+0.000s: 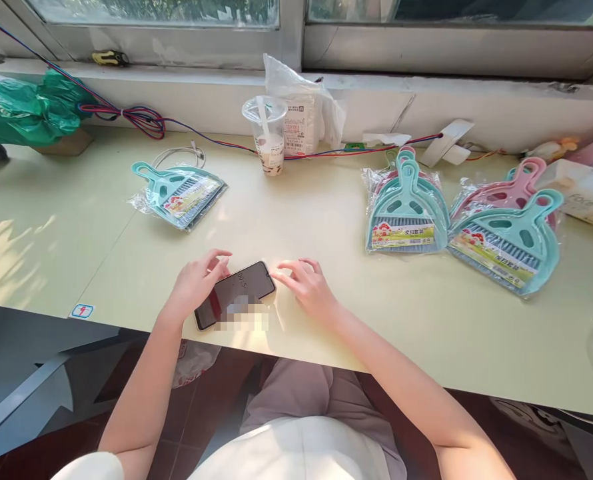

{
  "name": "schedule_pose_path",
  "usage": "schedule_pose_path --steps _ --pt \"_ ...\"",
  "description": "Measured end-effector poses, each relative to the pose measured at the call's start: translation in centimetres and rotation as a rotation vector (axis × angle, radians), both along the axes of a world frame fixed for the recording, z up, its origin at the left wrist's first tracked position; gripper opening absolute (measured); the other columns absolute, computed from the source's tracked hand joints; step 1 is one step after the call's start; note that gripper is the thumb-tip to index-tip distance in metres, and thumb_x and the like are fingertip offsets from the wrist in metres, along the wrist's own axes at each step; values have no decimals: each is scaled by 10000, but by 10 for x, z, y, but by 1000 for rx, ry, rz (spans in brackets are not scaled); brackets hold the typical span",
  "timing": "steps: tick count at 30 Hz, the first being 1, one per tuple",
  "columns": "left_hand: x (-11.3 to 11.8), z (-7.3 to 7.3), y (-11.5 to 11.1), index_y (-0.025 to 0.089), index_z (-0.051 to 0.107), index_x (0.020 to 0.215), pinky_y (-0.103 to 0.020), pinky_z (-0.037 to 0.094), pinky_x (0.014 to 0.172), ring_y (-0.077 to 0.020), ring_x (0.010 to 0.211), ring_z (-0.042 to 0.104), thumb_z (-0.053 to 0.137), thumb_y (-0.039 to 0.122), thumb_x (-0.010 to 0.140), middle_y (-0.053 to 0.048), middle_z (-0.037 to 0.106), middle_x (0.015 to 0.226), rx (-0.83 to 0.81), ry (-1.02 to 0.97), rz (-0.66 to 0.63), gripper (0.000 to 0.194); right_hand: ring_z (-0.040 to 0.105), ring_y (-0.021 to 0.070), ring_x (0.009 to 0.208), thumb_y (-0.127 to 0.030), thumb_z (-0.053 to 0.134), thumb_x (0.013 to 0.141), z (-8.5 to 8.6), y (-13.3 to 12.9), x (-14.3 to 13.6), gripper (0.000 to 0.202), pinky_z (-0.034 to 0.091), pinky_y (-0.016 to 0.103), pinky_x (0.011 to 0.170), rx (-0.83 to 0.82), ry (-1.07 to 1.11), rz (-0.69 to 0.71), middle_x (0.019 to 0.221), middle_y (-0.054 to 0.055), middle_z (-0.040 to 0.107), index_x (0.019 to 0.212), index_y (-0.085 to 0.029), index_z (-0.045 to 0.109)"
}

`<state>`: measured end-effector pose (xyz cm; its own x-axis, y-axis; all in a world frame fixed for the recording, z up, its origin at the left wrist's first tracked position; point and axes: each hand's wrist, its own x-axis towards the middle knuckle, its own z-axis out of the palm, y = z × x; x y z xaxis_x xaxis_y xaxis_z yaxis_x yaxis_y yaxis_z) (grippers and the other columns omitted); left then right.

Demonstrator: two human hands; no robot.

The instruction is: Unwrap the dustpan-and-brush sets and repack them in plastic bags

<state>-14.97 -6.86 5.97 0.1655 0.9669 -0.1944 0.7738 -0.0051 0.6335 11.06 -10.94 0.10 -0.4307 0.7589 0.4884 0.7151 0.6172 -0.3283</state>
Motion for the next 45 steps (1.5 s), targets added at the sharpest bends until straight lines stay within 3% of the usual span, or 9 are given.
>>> schedule_pose_path --steps 8,14,18,22,26,31,35,38,45 --pt "-29 -5 -81 319 257 1475 -416 397 1039 -267 1316 417 612 471 842 -78 448 1432 75 97 -132 742 588 151 833 62 320 853 -11 4 3 587 364 356 876 17 41 -50 1051 41 622 1217 -316 584" --pt "30 -34 -120 206 285 1471 -555 381 994 -373 1238 446 652 525 798 -181 485 1349 305 262 158 830 576 171 874 -73 393 928 -4 0 1 418 369 356 824 -21 7 20 1040 50 634 1169 -309 640" --pt "61 -40 -138 192 252 1480 -534 392 994 -362 1256 449 604 530 839 -199 467 1369 336 142 121 806 487 250 1184 -385 515 944 5 -3 -6 292 336 414 972 -76 -84 124 1310 47 567 1200 -342 650" --pt "54 -40 -126 241 305 1437 -486 407 1016 -268 1197 508 498 395 936 -144 508 1326 327 -66 134 559 449 255 1250 -379 425 982 7 -1 -4 326 248 461 1073 -121 -45 17 1324 6 572 970 -331 747" --pt "37 -45 -81 230 492 1274 -400 488 927 -205 1053 575 495 284 934 -104 563 1215 402 -188 155 344 485 251 1173 -381 311 1010 7 4 5 492 294 472 1038 -145 127 -199 1215 14 621 819 -309 759" --pt "32 -54 -36 209 592 1122 -331 541 818 -164 956 613 481 164 905 -84 580 1159 540 -285 186 248 434 241 1253 -418 325 1005 12 7 6 432 304 450 1058 -242 83 -69 1331 -22 560 980 -367 752" --pt "33 -57 -30 200 605 1091 -309 554 791 -150 911 626 484 174 911 -77 604 1116 575 -282 206 218 464 238 1230 -400 344 1006 11 9 4 455 211 481 1118 -255 86 -127 1283 -18 598 857 -344 770" --pt "33 -55 -33 196 613 1072 -308 557 803 -151 931 625 481 171 911 -78 610 1122 586 -265 180 210 482 232 1193 -390 316 1012 10 11 7 476 282 464 1081 -239 169 -205 1243 8 613 863 -318 762" --pt "37 -52 -34 198 613 1073 -329 562 845 -172 1028 618 451 112 874 -78 594 1158 514 -216 165 271 401 268 1304 -369 460 968 16 7 3 279 313 457 1068 -278 16 69 1367 0 531 1035 -357 731"
